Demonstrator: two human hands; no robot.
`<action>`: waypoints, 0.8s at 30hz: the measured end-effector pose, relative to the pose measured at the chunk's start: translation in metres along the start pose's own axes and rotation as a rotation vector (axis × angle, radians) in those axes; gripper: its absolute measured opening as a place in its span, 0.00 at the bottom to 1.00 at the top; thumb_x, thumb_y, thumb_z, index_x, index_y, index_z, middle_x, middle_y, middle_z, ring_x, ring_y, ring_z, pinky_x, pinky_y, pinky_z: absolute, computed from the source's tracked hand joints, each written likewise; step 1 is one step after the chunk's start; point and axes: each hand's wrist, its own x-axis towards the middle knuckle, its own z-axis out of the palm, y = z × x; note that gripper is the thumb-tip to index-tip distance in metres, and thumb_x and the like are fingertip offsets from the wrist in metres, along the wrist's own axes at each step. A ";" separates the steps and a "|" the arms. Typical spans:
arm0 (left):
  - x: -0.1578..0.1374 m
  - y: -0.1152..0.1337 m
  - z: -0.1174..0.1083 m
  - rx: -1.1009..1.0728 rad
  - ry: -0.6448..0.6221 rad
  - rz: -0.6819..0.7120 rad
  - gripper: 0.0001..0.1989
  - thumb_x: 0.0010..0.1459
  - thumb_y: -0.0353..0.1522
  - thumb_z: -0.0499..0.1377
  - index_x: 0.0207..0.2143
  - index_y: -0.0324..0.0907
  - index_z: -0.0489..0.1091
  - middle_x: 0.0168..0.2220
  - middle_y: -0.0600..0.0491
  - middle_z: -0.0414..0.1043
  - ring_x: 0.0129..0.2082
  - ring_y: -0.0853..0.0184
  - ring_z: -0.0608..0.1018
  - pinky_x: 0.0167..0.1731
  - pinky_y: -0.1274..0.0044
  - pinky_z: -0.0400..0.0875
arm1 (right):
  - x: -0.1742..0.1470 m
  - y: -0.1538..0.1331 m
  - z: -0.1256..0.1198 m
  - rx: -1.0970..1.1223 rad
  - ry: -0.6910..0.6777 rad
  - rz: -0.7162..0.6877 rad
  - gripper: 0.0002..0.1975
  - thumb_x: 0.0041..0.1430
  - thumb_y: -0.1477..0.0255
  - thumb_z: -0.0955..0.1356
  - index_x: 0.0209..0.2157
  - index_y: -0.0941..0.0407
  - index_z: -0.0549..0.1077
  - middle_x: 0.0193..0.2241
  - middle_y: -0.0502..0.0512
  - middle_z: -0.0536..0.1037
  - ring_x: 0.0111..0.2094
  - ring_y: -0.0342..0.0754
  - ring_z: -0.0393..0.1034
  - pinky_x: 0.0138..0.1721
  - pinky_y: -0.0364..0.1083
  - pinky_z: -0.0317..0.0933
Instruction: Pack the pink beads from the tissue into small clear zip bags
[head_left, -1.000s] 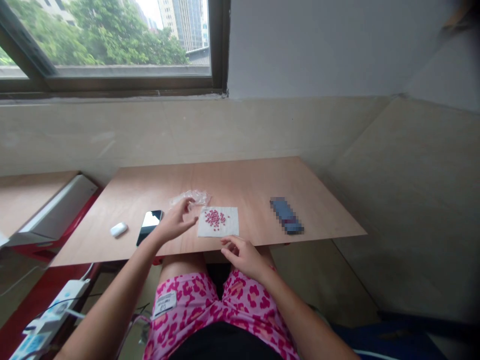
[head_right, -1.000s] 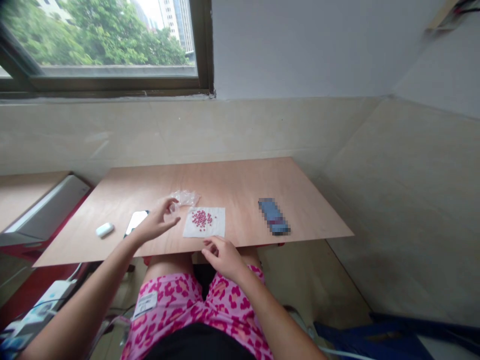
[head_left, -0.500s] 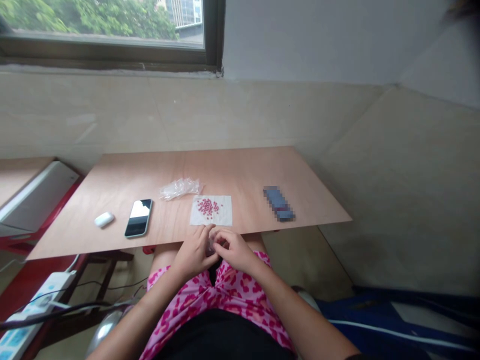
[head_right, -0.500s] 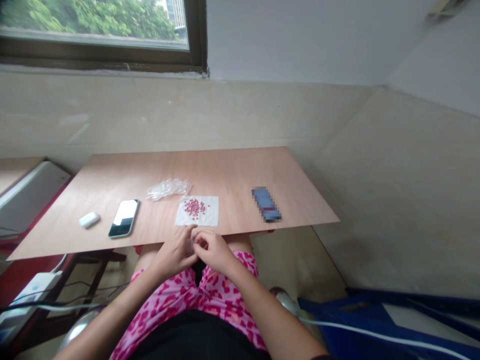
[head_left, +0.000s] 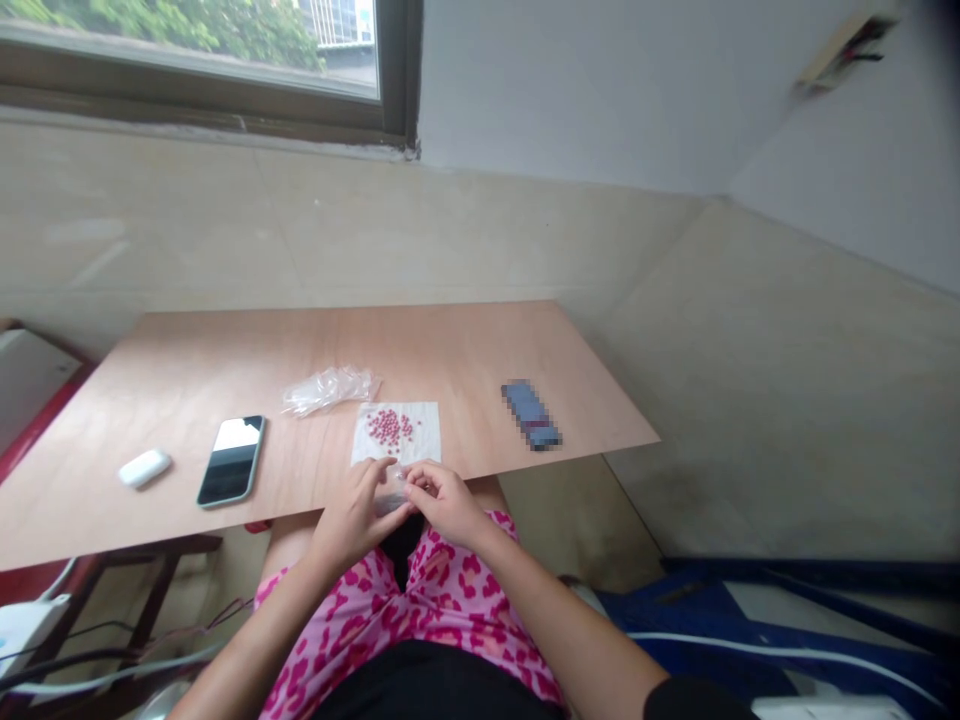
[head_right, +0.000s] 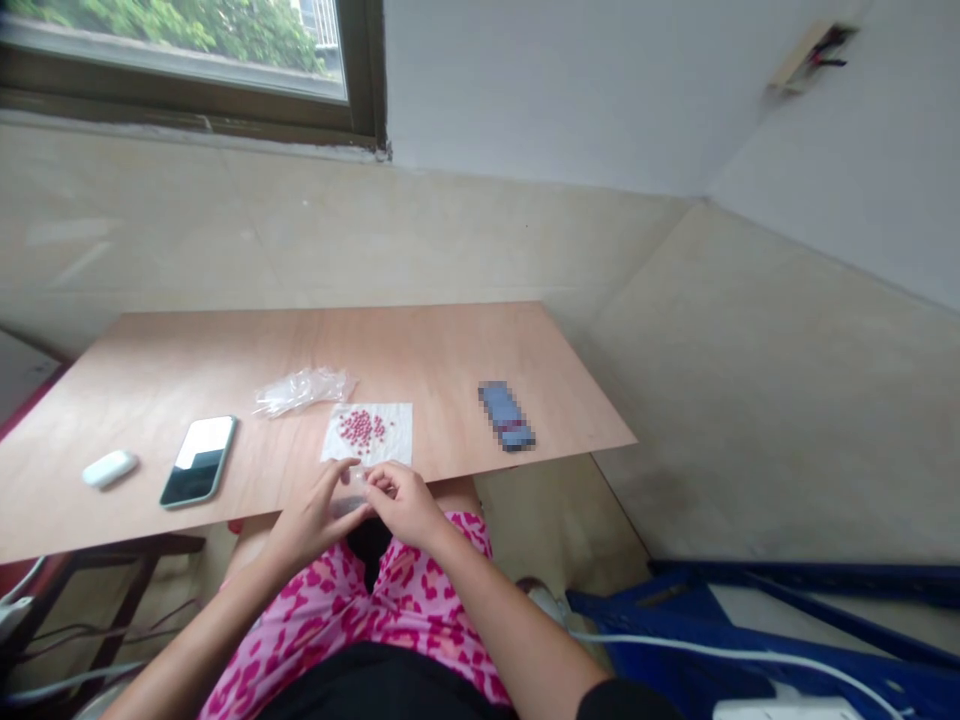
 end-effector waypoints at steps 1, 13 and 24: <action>0.000 0.000 -0.001 0.000 -0.002 0.009 0.24 0.65 0.41 0.64 0.58 0.44 0.65 0.44 0.46 0.73 0.43 0.55 0.79 0.44 0.64 0.75 | 0.000 0.001 0.000 0.014 -0.019 0.015 0.06 0.65 0.67 0.70 0.39 0.55 0.75 0.34 0.51 0.76 0.33 0.47 0.73 0.36 0.45 0.69; 0.001 0.000 -0.011 0.096 -0.172 0.160 0.18 0.64 0.32 0.62 0.56 0.43 0.66 0.47 0.44 0.73 0.45 0.53 0.76 0.45 0.62 0.74 | -0.005 0.002 0.004 -0.005 -0.284 0.055 0.17 0.65 0.56 0.72 0.36 0.56 0.76 0.31 0.51 0.75 0.33 0.47 0.70 0.37 0.46 0.66; -0.004 -0.007 -0.009 0.104 -0.183 0.185 0.29 0.61 0.36 0.66 0.63 0.47 0.65 0.50 0.43 0.76 0.49 0.51 0.78 0.49 0.59 0.74 | -0.012 -0.007 0.007 -0.125 -0.199 0.001 0.17 0.65 0.55 0.72 0.36 0.56 0.78 0.31 0.51 0.76 0.34 0.48 0.70 0.37 0.46 0.66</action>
